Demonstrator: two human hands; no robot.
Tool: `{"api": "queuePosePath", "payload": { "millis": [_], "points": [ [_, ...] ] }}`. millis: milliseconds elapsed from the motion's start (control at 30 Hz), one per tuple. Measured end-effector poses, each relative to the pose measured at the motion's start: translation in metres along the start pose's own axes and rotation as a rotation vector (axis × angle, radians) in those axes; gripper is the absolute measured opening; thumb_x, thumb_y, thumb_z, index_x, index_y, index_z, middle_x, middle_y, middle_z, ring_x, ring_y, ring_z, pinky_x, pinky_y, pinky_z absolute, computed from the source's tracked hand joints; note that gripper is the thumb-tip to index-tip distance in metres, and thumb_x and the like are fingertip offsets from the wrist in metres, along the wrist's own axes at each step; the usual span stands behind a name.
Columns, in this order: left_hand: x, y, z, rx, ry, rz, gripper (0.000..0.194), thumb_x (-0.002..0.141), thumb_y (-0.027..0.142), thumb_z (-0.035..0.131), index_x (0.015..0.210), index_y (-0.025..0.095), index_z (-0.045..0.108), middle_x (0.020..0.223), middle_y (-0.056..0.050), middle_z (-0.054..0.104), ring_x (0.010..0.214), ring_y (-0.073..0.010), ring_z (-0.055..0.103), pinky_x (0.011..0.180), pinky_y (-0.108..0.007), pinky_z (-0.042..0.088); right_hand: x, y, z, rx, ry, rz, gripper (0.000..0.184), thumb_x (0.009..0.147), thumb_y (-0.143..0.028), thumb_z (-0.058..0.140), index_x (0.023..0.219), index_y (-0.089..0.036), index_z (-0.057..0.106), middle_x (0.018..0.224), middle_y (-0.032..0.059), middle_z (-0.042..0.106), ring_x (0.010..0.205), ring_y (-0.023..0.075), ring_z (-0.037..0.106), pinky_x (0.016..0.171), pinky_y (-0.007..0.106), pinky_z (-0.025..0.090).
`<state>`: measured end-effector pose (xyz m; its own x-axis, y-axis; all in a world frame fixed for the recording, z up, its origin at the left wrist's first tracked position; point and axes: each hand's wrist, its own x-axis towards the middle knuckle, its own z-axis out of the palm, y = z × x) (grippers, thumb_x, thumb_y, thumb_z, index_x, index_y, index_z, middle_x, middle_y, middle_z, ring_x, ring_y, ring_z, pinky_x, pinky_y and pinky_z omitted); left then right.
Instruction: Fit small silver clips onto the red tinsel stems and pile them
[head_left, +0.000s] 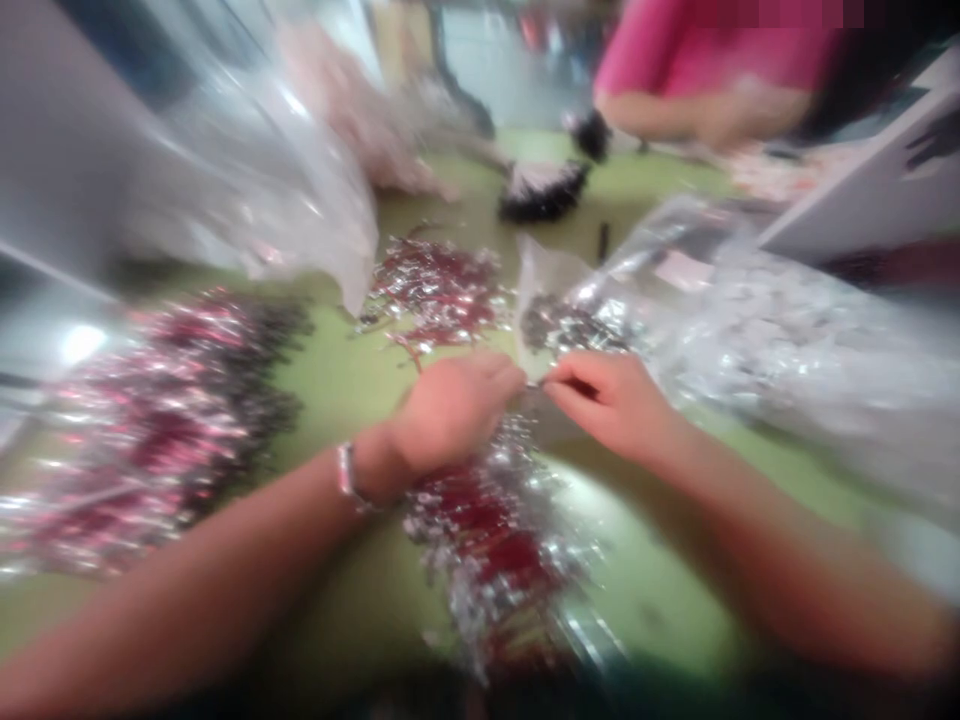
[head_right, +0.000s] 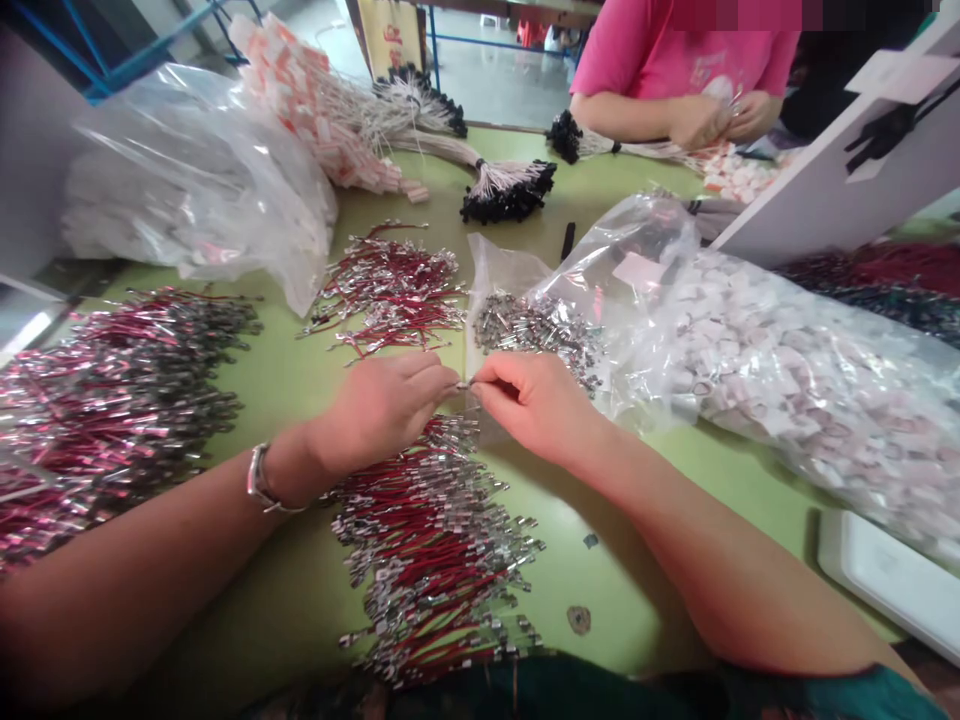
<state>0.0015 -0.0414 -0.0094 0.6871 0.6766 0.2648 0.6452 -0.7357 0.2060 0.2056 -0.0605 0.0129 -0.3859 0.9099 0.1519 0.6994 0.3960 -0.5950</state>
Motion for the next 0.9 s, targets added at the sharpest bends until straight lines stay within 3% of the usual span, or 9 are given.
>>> {"api": "queuePosePath", "payload": {
  "millis": [133,267,367,433,500,567,667,733,900],
  "points": [
    [-0.002,0.004,-0.001,0.108,-0.043,0.095,0.020,0.084,0.010,0.046,0.090,0.016,0.064,0.076,-0.005,0.062,0.060,-0.0145,0.050,0.049,-0.027,0.032,0.000,-0.006,0.001,0.062,-0.044,0.134,0.018,0.084,-0.029,0.056,0.068,-0.021,0.062,0.061,-0.0023,0.062,0.059,0.0120,0.052,0.057,0.027,0.036],
    [0.001,-0.001,-0.008,0.000,-0.001,0.065,0.020,0.091,0.018,0.048,0.089,0.017,0.067,0.076,-0.005,0.065,0.066,-0.0157,0.056,0.057,-0.028,0.041,0.003,-0.003,0.003,0.065,-0.012,0.146,0.019,0.085,-0.032,0.056,0.071,-0.021,0.065,0.065,-0.0009,0.064,0.061,0.0129,0.055,0.059,0.028,0.038],
    [0.002,-0.006,-0.020,-0.224,0.211,-0.021,0.021,0.095,0.024,0.049,0.099,0.019,0.070,0.088,-0.005,0.071,0.080,-0.0159,0.062,0.072,-0.028,0.049,0.004,0.005,0.004,-0.017,-0.009,0.088,0.018,0.087,-0.028,0.055,0.076,-0.021,0.068,0.072,0.0010,0.068,0.065,0.0137,0.058,0.063,0.029,0.041],
    [0.002,-0.009,-0.027,-0.405,0.400,-0.146,0.023,0.097,0.026,0.049,0.106,0.020,0.069,0.098,-0.004,0.073,0.085,-0.0146,0.065,0.077,-0.028,0.051,0.004,0.008,0.004,-0.014,-0.117,0.011,0.019,0.088,-0.027,0.054,0.079,-0.022,0.069,0.076,0.0013,0.071,0.068,0.0139,0.061,0.067,0.030,0.043],
    [0.003,-0.012,-0.029,-0.509,0.469,-0.278,0.024,0.097,0.028,0.048,0.108,0.020,0.069,0.102,-0.004,0.074,0.087,-0.0143,0.066,0.078,-0.027,0.053,0.004,0.010,0.002,0.032,-0.276,-0.097,0.018,0.089,-0.029,0.055,0.082,-0.023,0.071,0.082,0.0013,0.072,0.073,0.0140,0.063,0.071,0.030,0.045],
    [0.004,-0.016,-0.024,-0.512,0.367,-0.333,0.026,0.097,0.032,0.048,0.108,0.021,0.069,0.105,-0.004,0.074,0.091,-0.0158,0.067,0.081,-0.029,0.053,0.006,0.015,-0.003,0.026,-0.323,-0.145,0.020,0.090,-0.032,0.055,0.082,-0.023,0.072,0.082,0.0013,0.072,0.073,0.0140,0.062,0.071,0.030,0.045],
    [0.006,-0.021,-0.010,-0.428,0.094,-0.316,0.034,0.099,0.036,0.040,0.113,0.020,0.066,0.112,-0.006,0.071,0.097,-0.0186,0.065,0.089,-0.034,0.051,0.013,0.030,-0.012,-0.151,-0.088,-0.033,0.027,0.093,-0.030,0.050,0.077,-0.022,0.070,0.074,0.0022,0.067,0.069,0.0147,0.059,0.068,0.031,0.043],
    [0.008,-0.021,-0.002,-0.362,-0.037,-0.328,0.037,0.100,0.032,0.034,0.112,0.017,0.065,0.112,-0.008,0.070,0.097,-0.0197,0.064,0.089,-0.036,0.050,0.017,0.043,-0.013,-0.285,0.010,0.001,0.022,0.091,-0.026,0.051,0.082,-0.021,0.070,0.083,0.0046,0.067,0.075,0.0167,0.059,0.068,0.031,0.042],
    [0.009,-0.015,0.010,-0.281,-0.200,-0.313,0.033,0.094,0.023,0.039,0.088,0.015,0.070,0.091,-0.009,0.071,0.086,-0.0199,0.062,0.083,-0.034,0.047,0.018,0.050,0.003,-0.581,-0.069,-0.037,0.022,0.094,-0.026,0.048,0.091,-0.018,0.068,0.096,0.0097,0.064,0.085,0.0207,0.056,0.063,0.031,0.036]
  ]
}}
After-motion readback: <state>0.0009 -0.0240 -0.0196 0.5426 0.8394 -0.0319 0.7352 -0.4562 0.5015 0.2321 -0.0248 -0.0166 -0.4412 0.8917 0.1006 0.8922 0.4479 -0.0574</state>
